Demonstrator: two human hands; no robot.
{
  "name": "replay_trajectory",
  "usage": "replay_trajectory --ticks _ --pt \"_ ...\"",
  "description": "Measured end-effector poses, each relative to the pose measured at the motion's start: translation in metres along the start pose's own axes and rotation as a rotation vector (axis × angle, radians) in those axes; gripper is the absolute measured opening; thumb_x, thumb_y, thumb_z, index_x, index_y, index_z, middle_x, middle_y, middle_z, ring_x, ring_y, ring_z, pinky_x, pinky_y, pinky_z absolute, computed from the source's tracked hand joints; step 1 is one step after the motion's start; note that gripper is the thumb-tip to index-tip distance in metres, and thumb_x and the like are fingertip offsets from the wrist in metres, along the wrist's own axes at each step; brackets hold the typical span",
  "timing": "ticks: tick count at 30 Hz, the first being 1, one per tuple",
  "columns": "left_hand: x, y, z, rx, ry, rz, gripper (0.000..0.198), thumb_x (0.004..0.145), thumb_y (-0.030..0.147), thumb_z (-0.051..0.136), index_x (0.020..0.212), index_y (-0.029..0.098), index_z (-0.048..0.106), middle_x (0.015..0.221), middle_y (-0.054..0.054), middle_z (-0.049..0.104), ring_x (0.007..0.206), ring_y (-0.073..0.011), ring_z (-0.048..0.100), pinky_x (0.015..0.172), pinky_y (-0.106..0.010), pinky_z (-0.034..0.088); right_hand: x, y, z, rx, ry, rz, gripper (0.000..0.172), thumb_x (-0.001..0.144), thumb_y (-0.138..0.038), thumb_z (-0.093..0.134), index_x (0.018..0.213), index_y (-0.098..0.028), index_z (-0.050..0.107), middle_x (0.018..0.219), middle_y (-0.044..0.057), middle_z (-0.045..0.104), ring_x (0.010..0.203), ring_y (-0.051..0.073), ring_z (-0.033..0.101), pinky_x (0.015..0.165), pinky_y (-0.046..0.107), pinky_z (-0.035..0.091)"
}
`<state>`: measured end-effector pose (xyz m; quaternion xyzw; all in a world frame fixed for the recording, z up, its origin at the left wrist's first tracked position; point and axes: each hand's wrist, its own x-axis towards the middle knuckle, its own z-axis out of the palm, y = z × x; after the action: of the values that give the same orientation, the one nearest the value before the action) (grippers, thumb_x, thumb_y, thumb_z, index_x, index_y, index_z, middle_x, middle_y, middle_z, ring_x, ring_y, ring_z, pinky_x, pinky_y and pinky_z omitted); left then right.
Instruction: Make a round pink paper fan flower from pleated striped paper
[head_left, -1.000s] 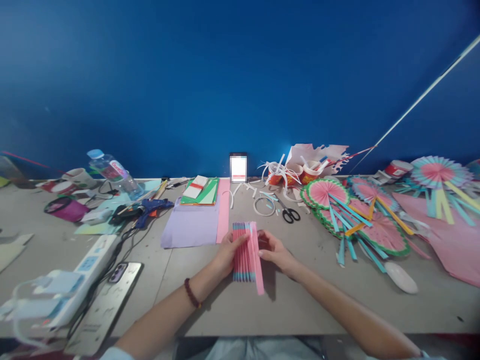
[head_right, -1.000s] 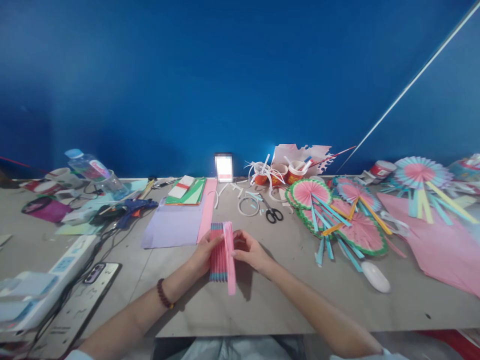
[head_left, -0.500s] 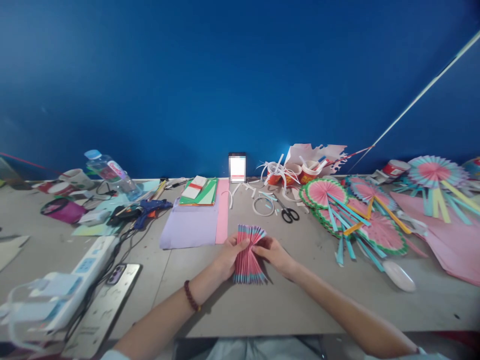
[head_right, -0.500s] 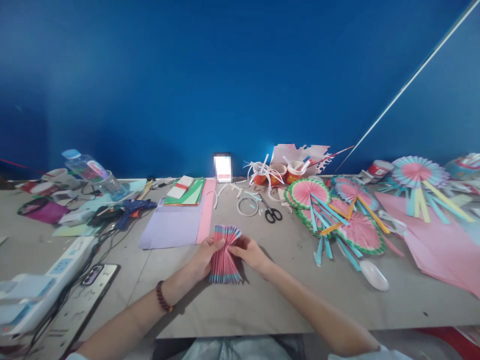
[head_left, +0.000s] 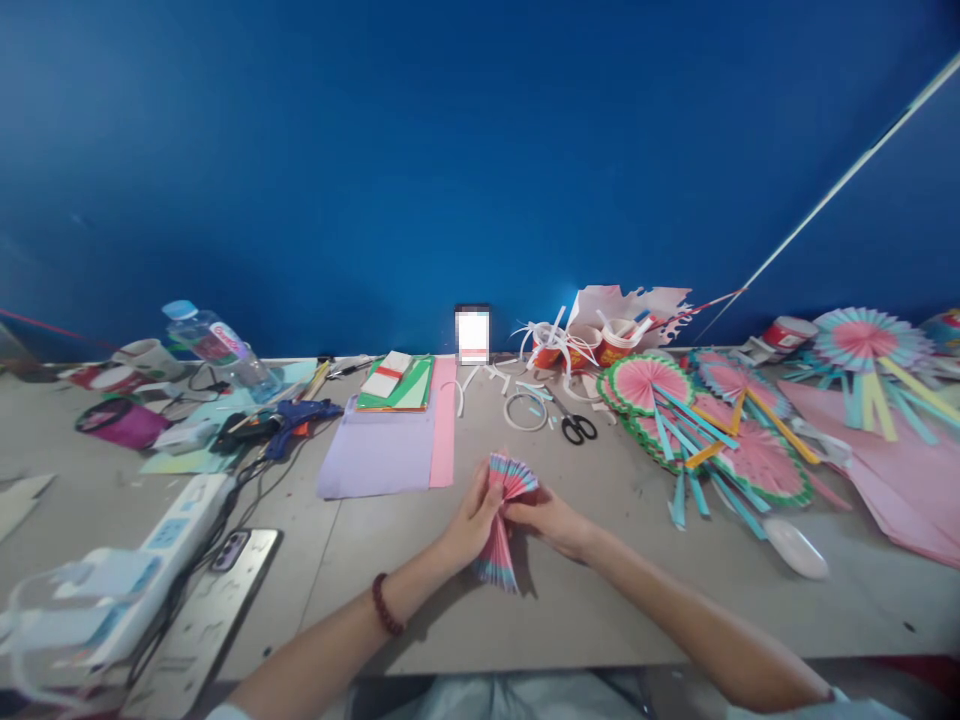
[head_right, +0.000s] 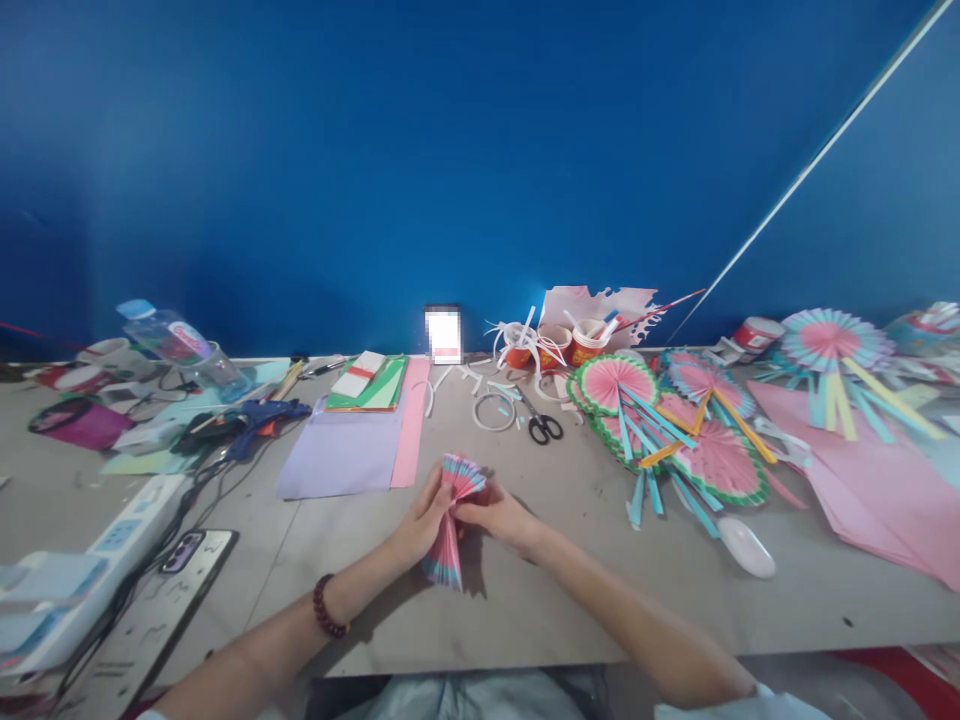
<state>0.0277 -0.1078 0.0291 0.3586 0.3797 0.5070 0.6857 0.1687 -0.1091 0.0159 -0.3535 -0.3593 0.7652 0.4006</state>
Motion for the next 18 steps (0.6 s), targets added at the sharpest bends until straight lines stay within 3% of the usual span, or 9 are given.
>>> replay_trajectory --ticks 3,7,11,18 --pt "0.002 0.003 0.0 0.044 0.028 0.073 0.033 0.069 0.035 0.076 0.098 0.022 0.068 0.112 -0.006 0.065 0.122 -0.0226 0.048 0.104 -0.028 0.033 0.001 -0.004 -0.003 0.007 0.012 -0.015 0.024 0.064 -0.028 0.079 0.082 -0.016 0.069 0.074 0.0 0.07 0.068 0.012 0.061 0.071 0.026 0.048" --pt "0.006 0.005 -0.005 0.089 0.059 0.087 0.029 0.066 0.032 0.078 0.091 0.022 0.068 0.093 -0.004 0.067 0.095 -0.0187 0.059 0.088 -0.027 0.043 0.004 -0.01 -0.007 0.073 0.053 -0.028 0.024 0.064 -0.027 0.079 0.084 -0.016 0.07 0.077 0.003 0.071 0.07 0.013 0.063 0.07 0.026 0.05" --pt "0.007 0.006 -0.009 0.177 -0.043 0.057 0.023 0.065 0.033 0.079 0.077 0.019 0.066 0.074 -0.001 0.062 0.069 -0.0136 0.056 0.066 -0.025 0.043 0.005 -0.014 -0.01 0.154 0.096 -0.069 0.019 0.066 -0.027 0.078 0.078 -0.014 0.07 0.072 0.003 0.07 0.067 0.015 0.064 0.068 0.027 0.052" --pt "0.007 0.008 -0.009 0.171 -0.088 0.007 0.027 0.062 0.035 0.081 0.072 0.016 0.065 0.066 0.0 0.062 0.059 -0.0108 0.052 0.057 -0.022 0.039 0.005 -0.019 -0.012 0.182 0.065 -0.057 0.022 0.062 -0.025 0.081 0.08 -0.016 0.072 0.071 0.002 0.071 0.069 0.014 0.065 0.077 0.028 0.051"
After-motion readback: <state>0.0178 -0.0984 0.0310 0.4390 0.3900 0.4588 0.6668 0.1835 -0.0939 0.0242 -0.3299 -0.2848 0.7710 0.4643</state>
